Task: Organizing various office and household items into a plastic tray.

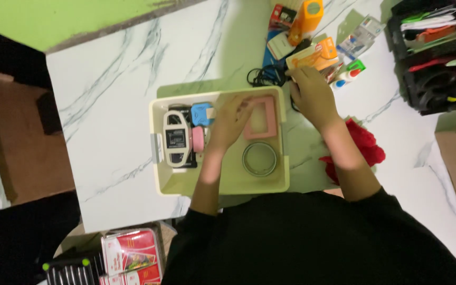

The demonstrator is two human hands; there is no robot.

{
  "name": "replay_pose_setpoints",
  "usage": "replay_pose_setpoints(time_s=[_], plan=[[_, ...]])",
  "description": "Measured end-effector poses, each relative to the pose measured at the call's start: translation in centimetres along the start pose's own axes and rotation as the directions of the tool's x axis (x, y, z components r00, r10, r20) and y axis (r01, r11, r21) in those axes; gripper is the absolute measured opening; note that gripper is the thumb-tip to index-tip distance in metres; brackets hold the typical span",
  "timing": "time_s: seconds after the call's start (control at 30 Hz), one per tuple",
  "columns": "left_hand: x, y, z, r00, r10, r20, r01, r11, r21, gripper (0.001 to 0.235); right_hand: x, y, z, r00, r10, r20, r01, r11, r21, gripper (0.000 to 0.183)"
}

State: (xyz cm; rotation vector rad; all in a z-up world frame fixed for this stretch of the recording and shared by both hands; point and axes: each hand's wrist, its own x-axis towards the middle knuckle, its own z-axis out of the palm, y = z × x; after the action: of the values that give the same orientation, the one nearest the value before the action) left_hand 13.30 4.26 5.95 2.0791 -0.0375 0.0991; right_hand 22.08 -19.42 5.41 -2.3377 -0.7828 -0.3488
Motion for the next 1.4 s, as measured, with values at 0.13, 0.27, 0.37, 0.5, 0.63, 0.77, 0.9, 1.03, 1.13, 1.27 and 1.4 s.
replay_pose_setpoints(time_s=[0.13,0.27,0.37,0.5,0.63,0.77,0.9,1.03,1.13,1.27,1.4], plan=[[7.3,-2.7,2.2,0.985,0.172,-0.003,-0.172,0.985,0.003,0.031,3.4,4.5,2.6,1.0,-0.028,-0.012,0.028,1.0,-0.012,0.022],[15.8,-8.8,5.9,0.99,0.126,0.068,-0.127,0.992,0.007,0.038,5.1,7.7,6.1,0.991,-0.132,0.013,0.132,0.974,-0.183,0.018],[20.6,-15.6,9.9,0.987,0.028,0.16,-0.065,0.971,0.228,0.045,6.0,9.0,8.0,0.995,-0.099,-0.019,0.086,0.926,-0.366,0.027],[23.8,-20.8,13.5,0.989,-0.125,0.084,0.102,0.966,0.239,0.041,5.7,10.8,10.0,0.996,0.049,-0.079,-0.079,0.891,-0.446,0.034],[24.7,-20.2,12.5,0.966,-0.217,0.142,0.188,0.963,0.191,0.035,5.2,12.3,11.1,0.989,0.1,-0.105,-0.132,0.924,-0.358,0.021],[24.0,-18.4,12.1,0.924,-0.27,0.272,0.276,0.961,0.017,0.035,5.6,11.8,11.0,0.988,0.125,-0.087,-0.148,0.926,-0.348,0.022],[24.8,-21.4,14.7,0.972,-0.129,0.195,0.097,0.981,0.166,0.041,5.4,11.1,10.5,0.986,0.128,-0.109,-0.158,0.927,-0.339,0.021],[23.8,-18.8,13.6,0.93,-0.276,0.241,0.286,0.958,-0.007,0.043,4.9,10.1,9.7,0.986,0.121,-0.115,-0.152,0.936,-0.317,0.025],[23.3,-17.3,12.5,0.935,-0.284,0.211,0.306,0.949,-0.08,0.046,4.8,8.9,9.1,0.989,0.103,-0.111,-0.131,0.947,-0.293,0.031],[23.0,-18.6,12.0,0.997,0.003,0.072,-0.008,0.997,0.07,0.047,4.3,7.7,8.4,0.992,0.07,-0.107,-0.097,0.956,-0.277,0.042],[21.6,-15.9,8.3,0.995,-0.069,0.078,0.068,0.998,0.016,0.042,4.6,6.2,7.4,0.989,0.056,-0.134,-0.089,0.963,-0.253,0.045]])
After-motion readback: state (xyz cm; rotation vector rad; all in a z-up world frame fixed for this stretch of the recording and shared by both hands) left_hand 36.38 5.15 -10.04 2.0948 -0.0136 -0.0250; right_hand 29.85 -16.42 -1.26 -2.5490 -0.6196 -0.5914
